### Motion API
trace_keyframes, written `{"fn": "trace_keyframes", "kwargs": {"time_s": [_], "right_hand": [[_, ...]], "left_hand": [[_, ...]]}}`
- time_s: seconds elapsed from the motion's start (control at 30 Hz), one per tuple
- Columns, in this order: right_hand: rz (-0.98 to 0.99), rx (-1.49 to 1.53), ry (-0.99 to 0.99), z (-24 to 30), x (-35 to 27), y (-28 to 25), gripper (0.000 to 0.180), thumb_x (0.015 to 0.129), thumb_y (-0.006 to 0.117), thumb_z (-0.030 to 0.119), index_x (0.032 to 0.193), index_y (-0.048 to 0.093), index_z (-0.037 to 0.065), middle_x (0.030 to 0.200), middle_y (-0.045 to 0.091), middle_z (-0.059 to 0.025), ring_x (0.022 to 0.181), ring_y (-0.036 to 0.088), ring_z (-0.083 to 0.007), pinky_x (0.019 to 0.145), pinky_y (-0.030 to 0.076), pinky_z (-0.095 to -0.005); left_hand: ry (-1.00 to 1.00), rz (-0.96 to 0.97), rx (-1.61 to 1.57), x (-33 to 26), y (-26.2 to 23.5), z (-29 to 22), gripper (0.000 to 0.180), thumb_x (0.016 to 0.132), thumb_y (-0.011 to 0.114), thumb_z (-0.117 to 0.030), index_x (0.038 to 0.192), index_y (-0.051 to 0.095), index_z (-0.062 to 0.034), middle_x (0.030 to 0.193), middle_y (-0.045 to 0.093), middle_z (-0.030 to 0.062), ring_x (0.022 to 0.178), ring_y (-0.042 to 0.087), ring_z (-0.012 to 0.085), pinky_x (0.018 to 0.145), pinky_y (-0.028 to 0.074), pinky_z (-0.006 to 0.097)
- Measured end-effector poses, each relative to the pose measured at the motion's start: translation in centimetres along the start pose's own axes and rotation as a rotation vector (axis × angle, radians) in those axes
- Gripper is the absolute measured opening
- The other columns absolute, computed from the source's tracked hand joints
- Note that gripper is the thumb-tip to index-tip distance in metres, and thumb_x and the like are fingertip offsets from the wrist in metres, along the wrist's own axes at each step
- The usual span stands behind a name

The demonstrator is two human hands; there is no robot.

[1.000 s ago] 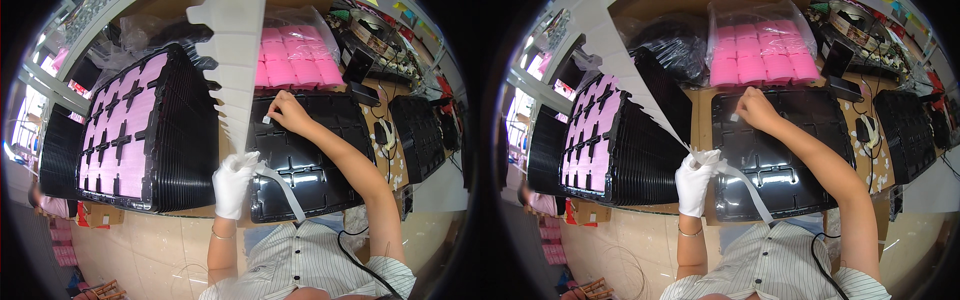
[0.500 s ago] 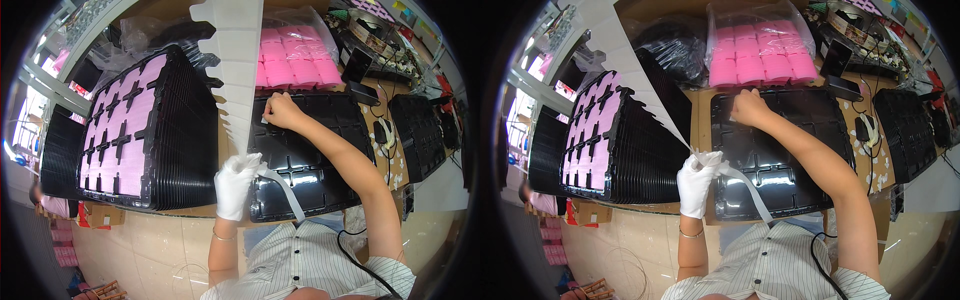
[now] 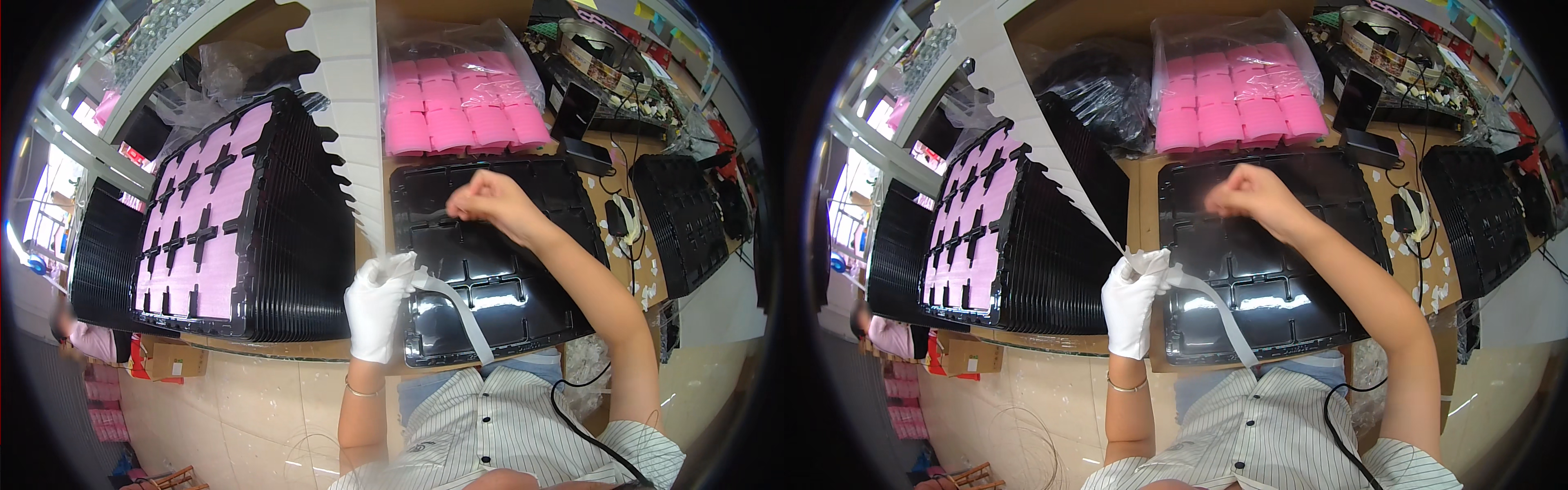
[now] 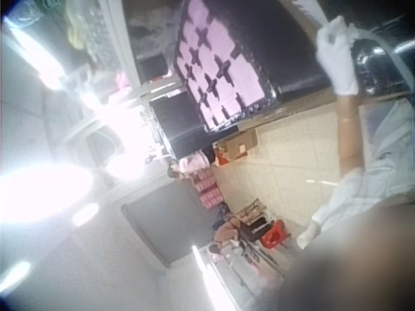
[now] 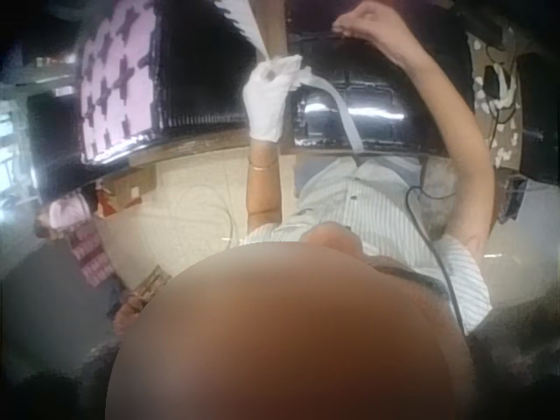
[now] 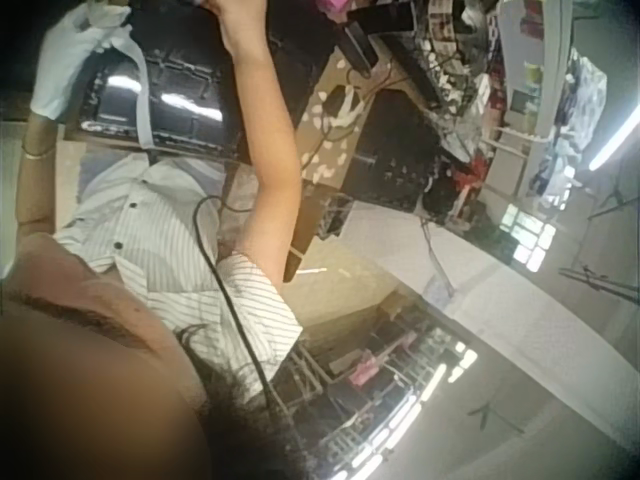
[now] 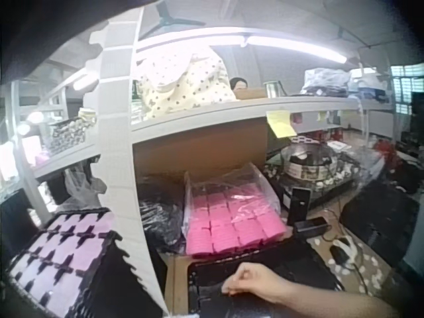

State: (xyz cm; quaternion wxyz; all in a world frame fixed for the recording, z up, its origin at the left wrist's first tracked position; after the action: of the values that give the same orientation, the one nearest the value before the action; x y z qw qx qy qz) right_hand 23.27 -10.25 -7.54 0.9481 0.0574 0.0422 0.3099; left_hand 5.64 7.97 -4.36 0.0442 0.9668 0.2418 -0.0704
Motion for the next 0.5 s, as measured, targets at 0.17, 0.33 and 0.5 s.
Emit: {"fn": "trace_keyframes", "kwargs": {"time_s": [0.17,0.33,0.5], "right_hand": [[0.071,0.492,0.302,0.6,-8.0,2.6,0.019,0.098,0.056,0.015,0.109,0.061,0.000,0.093,0.067,-0.0115,0.081,0.064,-0.0172,0.071,0.052,-0.0268],[-0.031,0.012,-0.016,-0.6,-10.4,4.1,0.018,0.092,0.070,0.013,0.103,0.066,-0.001,0.093,0.069,-0.0042,0.077,0.060,-0.0062,0.071,0.049,-0.0239],[-0.087,-0.229,-0.073,0.9,-11.6,3.1,0.011,0.089,0.072,0.009,0.096,0.067,0.002,0.088,0.064,-0.0035,0.073,0.057,-0.0097,0.069,0.048,-0.0263]], "left_hand": [[-0.074,0.103,-0.015,-0.5,2.3,-0.3,0.018,0.090,0.073,-0.006,0.106,0.071,0.0018,0.096,0.072,0.0040,0.078,0.062,0.0057,0.069,0.049,0.021],[-0.066,0.192,0.073,-1.0,4.5,-0.2,0.022,0.089,0.075,-0.015,0.103,0.072,0.0020,0.088,0.072,0.0037,0.073,0.061,0.0053,0.066,0.049,0.021],[-0.065,0.206,0.123,-1.4,5.6,-0.9,0.027,0.089,0.076,-0.022,0.100,0.072,0.0021,0.082,0.072,0.0038,0.068,0.060,0.0052,0.064,0.048,0.021]]}}
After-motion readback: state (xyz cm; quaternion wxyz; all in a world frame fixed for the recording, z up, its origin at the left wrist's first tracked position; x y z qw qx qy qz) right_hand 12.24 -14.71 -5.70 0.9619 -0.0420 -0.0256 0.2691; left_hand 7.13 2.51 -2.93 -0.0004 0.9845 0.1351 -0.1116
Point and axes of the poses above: each hand's wrist, its own x-axis towards the middle knuckle, its own y-axis out of the palm, z = x × y, the point moved 2 cm from there along x, towards the middle knuckle
